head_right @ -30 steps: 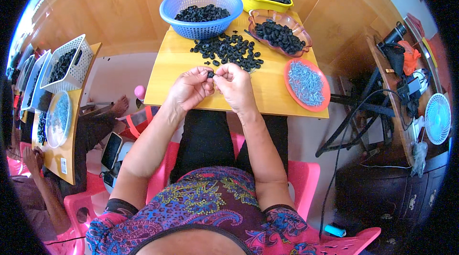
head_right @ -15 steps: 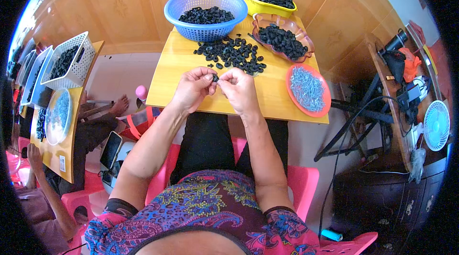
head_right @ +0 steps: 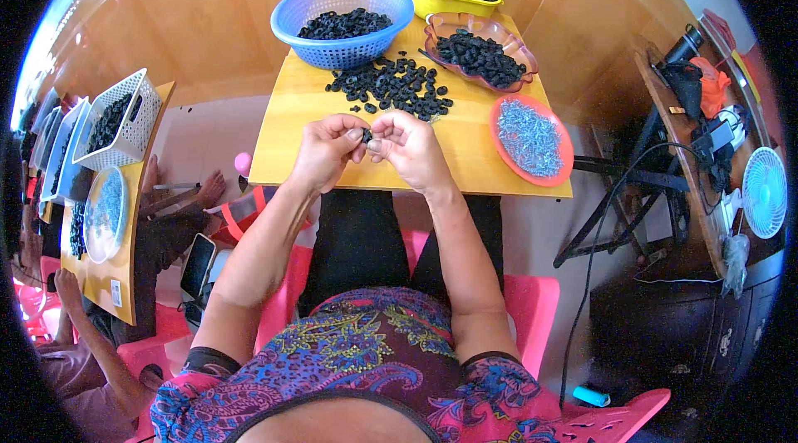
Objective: The person assembles plastic components by picking up plastic pieces and metal springs from the table and inserting the springs into the plastic pieces by hand.
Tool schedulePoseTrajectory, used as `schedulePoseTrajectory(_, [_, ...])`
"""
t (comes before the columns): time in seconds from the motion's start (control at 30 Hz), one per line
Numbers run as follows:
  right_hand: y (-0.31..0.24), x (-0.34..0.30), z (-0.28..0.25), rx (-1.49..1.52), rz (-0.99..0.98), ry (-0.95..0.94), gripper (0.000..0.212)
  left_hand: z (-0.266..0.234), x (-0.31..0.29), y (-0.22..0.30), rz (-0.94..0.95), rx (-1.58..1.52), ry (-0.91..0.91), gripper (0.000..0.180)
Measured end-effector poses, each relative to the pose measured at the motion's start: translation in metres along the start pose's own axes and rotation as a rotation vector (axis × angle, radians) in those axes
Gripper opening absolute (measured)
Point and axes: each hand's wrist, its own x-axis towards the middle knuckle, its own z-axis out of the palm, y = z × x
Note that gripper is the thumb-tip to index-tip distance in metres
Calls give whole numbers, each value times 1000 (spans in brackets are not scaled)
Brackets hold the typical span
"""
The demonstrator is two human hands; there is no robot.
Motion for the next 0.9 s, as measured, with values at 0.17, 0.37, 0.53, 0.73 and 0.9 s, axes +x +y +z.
schedulePoseTrajectory(0.17, [7,-4,-3,-17,-31,-4,10,6,-5,-2,-23,-116,-17,8])
schedulePoseTrajectory(0.37, [10,1,-2,-96,-83,10,9,11,-4,-7,39,-23,43,11])
schedulePoseTrajectory(0.53, [2,-7,-26,-195,81,72,4,18,0,-15,-141,162,-2,26])
schedulePoseTrajectory(0.73, [-17,20,-118,-394,24,468,4,0,4,-14,-156,219,85,35])
schedulePoseTrajectory(0.9, [-38,60,-188,-439,139,750,10,-16,6,-18,373,1056,135,21])
